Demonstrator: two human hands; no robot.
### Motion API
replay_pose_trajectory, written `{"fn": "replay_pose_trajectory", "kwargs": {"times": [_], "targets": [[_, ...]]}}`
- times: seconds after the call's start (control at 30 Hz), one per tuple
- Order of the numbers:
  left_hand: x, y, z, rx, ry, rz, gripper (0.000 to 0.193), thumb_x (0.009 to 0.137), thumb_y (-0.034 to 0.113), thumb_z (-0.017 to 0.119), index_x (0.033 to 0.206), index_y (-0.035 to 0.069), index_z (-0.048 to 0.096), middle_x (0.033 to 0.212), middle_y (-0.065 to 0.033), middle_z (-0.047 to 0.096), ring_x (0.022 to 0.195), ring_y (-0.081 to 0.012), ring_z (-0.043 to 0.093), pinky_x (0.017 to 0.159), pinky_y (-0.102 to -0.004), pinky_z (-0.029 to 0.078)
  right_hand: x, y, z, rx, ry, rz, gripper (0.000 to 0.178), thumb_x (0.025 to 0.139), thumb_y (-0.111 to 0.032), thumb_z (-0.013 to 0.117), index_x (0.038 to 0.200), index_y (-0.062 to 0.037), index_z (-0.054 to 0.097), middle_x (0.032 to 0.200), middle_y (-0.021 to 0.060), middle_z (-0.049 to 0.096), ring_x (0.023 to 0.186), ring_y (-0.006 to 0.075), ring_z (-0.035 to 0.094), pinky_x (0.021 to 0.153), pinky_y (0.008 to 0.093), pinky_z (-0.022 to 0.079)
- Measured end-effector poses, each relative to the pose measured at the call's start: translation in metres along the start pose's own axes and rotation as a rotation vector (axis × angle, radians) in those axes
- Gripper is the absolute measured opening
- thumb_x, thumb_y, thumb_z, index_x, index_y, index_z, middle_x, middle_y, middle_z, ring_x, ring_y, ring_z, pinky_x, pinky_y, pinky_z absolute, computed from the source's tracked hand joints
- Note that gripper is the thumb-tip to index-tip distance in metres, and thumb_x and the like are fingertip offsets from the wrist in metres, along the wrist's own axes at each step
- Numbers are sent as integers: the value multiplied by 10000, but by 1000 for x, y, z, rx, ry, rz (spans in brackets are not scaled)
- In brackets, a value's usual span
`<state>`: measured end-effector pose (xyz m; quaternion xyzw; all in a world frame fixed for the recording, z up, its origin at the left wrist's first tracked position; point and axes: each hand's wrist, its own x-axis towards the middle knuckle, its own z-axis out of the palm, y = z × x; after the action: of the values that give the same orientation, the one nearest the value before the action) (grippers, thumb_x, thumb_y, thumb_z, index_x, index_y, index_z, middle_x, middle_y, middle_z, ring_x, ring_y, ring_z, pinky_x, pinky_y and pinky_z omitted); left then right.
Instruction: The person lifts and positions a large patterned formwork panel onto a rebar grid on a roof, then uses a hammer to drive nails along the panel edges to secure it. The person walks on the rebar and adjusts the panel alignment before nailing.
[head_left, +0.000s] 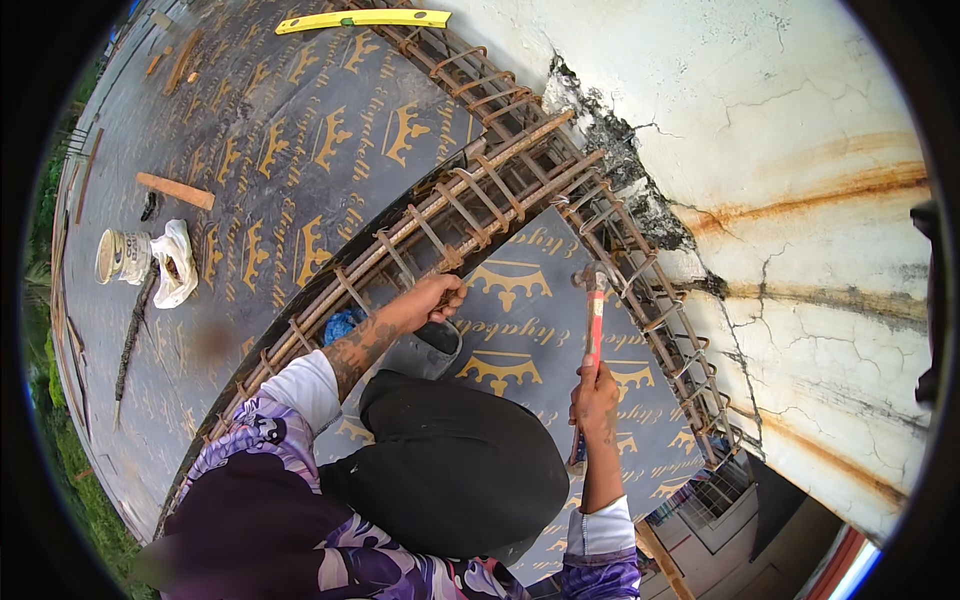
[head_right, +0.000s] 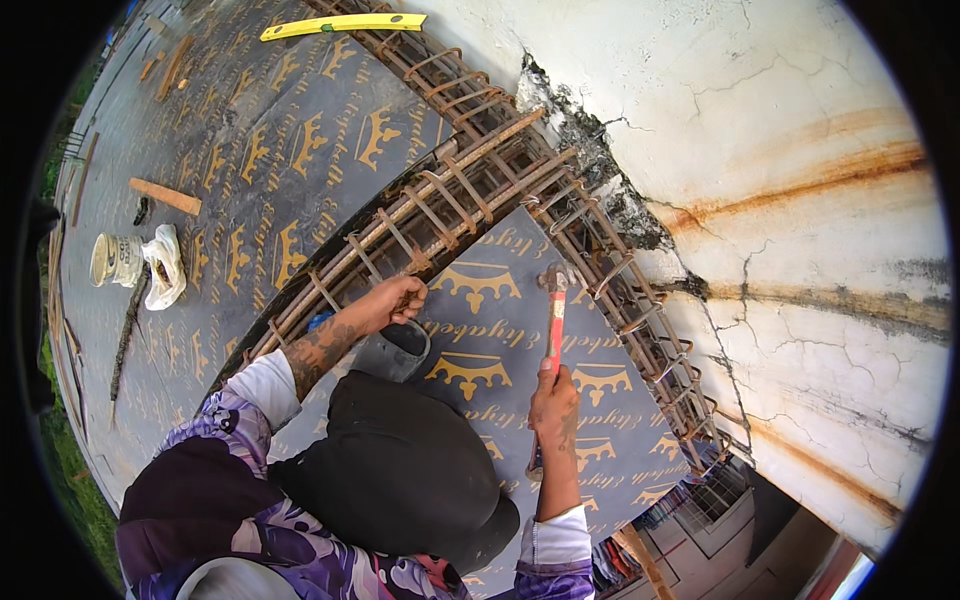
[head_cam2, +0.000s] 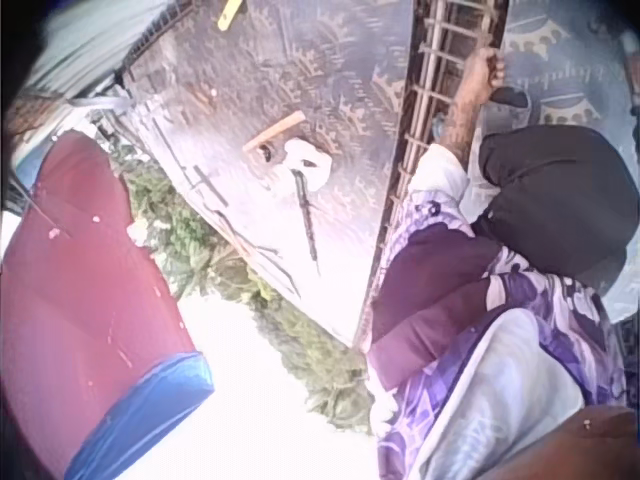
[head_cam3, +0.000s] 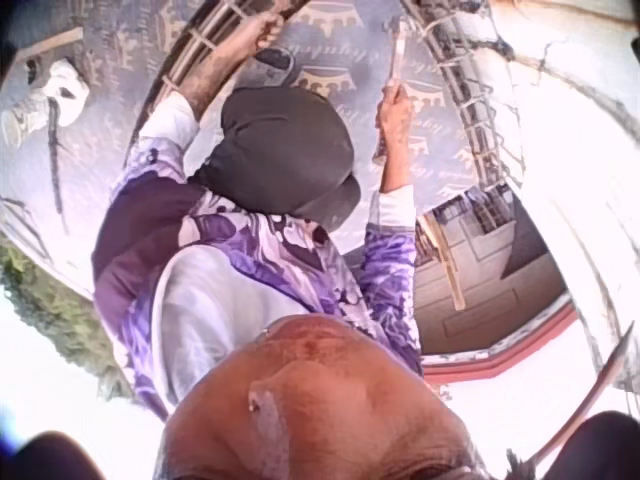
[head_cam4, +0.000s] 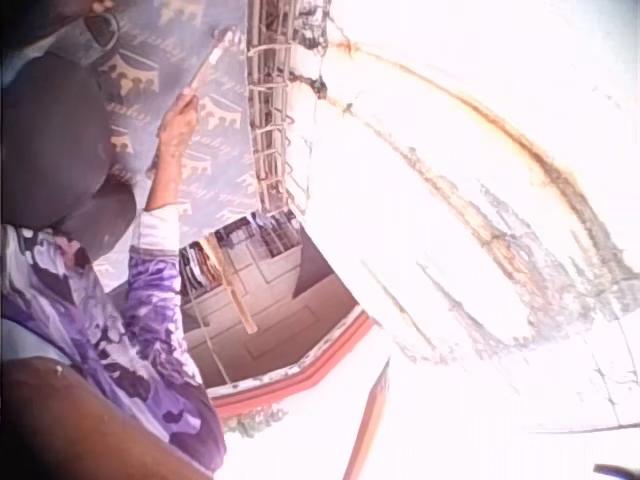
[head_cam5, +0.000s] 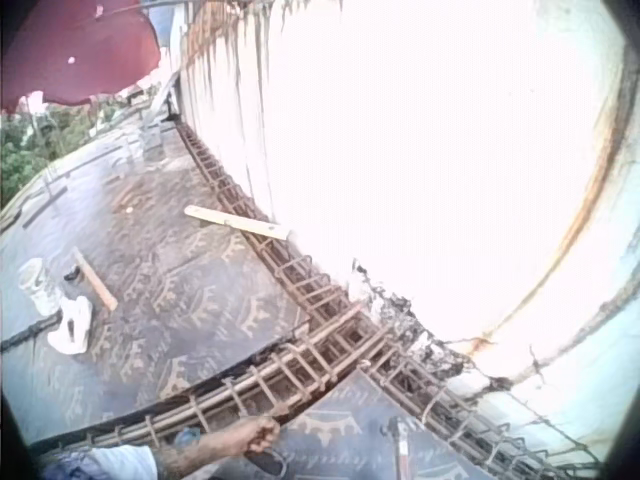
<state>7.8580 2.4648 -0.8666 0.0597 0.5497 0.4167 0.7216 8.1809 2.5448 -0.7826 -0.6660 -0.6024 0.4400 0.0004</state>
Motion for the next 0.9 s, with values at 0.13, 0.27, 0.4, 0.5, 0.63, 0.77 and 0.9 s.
{"fn": "replay_pose_trajectory", "kwargs": {"times": [0.13, 0.27, 0.4, 0.5, 0.63, 0.77, 0.9], "targets": [[55, 3, 22, 155, -166, -24, 338, 1048, 296, 414, 824, 76, 543, 685, 28, 451, 590, -64, 385, 469, -227, 282, 66, -42, 33, -187, 23, -7, 536, 1025, -457, 385, 957, 37, 581, 683, 227, 637, 488, 334, 638, 481, 433, 503], [115, -23, 25, 310, 7, 248, 257, 1030, 208, 477, 1056, 5, 633, 686, -14, 540, 585, -116, 479, 506, -285, 379, 88, -103, 30, -216, -141, 260, 581, 1016, -505, 386, 896, 38, 552, 575, 145, 537, 418, 252, 566, 394, 381, 473], [129, -1, 50, 452, 223, 378, 403, 1010, 196, 498, 1370, 16, 465, 642, -104, 532, 491, -180, 467, 493, -369, 390, 106, -148, 5, -214, -211, 428, 577, 1013, -480, 399, 876, 58, 555, 585, 147, 559, 402, 249, 571, 359, 370, 466], [135, 25, 65, 536, 262, 296, 554, 992, 184, 474, 1488, 11, 300, 627, -157, 594, 495, -280, 563, 500, -439, 446, 118, -159, -5, -220, -235, 452, 570, 1011, -449, 419, 871, 85, 562, 614, 192, 585, 421, 283, 594, 374, 388, 481], [153, 18, 69, 647, 340, 305, 617, 991, 181, 481, 1508, -30, 219, 606, -157, 601, 475, -296, 565, 474, -437, 443, 124, -168, -5, -353, -247, 399, 583, 1005, -443, 443, 888, 113, 571, 686, 281, 622, 494, 367, 640, 418, 414, 519], [164, 26, 64, 633, 318, 258, 556, 997, 184, 472, 1477, -32, 293, 703, -205, 633, 492, -321, 562, 481, -453, 436, 130, -181, -9, -394, -275, 440, 579, 1006, -434, 444, 889, 115, 584, 721, 309, 637, 540, 396, 658, 441, 423, 542], [172, 24, 58, 654, 314, 274, 501, 1009, 186, 467, 1460, 1, 352, 736, -200, 625, 526, -276, 566, 498, -420, 427, 138, -184, -20, -357, -295, 447, 580, 1010, -425, 441, 869, 118, 587, 692, 305, 632, 526, 383, 658, 429, 420, 536]]}}
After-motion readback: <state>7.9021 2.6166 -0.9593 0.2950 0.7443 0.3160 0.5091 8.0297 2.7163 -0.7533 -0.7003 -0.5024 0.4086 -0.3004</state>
